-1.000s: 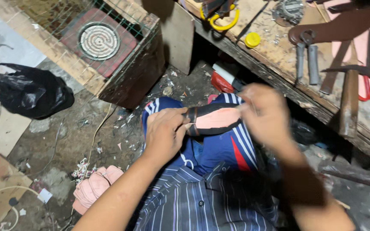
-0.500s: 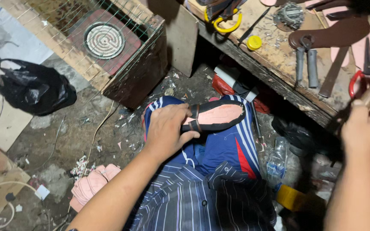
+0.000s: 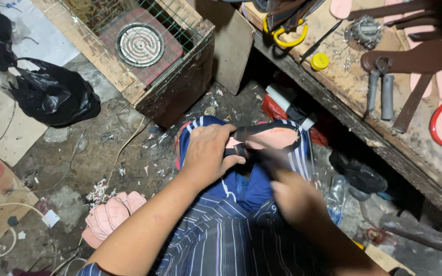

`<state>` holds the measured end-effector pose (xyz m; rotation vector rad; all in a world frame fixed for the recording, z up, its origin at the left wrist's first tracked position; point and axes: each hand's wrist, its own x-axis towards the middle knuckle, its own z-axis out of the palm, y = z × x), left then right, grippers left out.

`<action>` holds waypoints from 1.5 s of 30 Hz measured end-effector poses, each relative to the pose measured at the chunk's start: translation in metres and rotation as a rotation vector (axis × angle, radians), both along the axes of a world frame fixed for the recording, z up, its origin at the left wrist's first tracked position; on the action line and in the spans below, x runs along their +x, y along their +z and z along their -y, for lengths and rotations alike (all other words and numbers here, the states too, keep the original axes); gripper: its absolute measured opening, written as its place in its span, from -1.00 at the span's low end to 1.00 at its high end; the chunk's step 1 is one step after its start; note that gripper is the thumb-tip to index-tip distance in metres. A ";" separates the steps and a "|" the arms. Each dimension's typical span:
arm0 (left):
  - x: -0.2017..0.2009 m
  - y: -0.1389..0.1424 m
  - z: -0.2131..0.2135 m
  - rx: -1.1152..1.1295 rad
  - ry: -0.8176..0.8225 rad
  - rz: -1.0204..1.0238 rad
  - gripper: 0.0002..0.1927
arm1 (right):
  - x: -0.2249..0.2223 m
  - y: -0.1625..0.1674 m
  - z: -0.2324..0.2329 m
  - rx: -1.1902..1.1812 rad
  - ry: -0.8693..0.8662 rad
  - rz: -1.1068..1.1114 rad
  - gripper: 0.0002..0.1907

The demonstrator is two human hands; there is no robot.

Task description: The person sits on the floor of a shoe workshop and works a black shoe upper over a wooden last, hammering the edge and pressing the upper into shape. They then fit a pink insole board into the shoe, hammer it flat, and pull the upper tight around the last by hand.

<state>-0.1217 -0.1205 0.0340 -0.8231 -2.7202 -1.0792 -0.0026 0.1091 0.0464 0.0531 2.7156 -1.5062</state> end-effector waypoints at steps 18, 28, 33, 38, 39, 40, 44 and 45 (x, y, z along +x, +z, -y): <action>0.018 0.009 -0.032 -0.395 -0.025 -0.052 -0.26 | 0.003 -0.019 -0.093 0.248 -0.418 0.021 -0.39; -0.001 0.012 -0.040 -0.262 -0.034 0.267 -0.08 | -0.046 0.001 -0.236 0.887 -0.752 -0.284 -0.38; 0.011 0.007 -0.040 0.967 -0.126 1.173 -0.24 | -0.028 -0.004 -0.147 0.397 -0.619 -0.242 -0.53; 0.035 -0.012 -0.062 1.234 -0.024 1.234 -0.26 | 0.005 -0.007 -0.032 -0.778 -0.015 0.158 -0.29; 0.037 -0.019 -0.059 1.169 -0.083 1.228 -0.26 | 0.007 -0.004 -0.022 -0.877 -0.062 0.101 -0.36; 0.035 -0.027 -0.055 1.102 -0.151 1.217 -0.25 | 0.007 -0.001 -0.019 -0.972 -0.111 0.034 -0.42; 0.001 -0.073 -0.033 0.712 -0.829 1.256 -0.18 | 0.016 0.022 -0.061 -1.271 -0.444 0.004 -0.54; -0.008 -0.085 -0.027 0.714 -0.800 1.244 -0.19 | 0.021 0.032 -0.083 -1.290 -0.550 -0.019 -0.54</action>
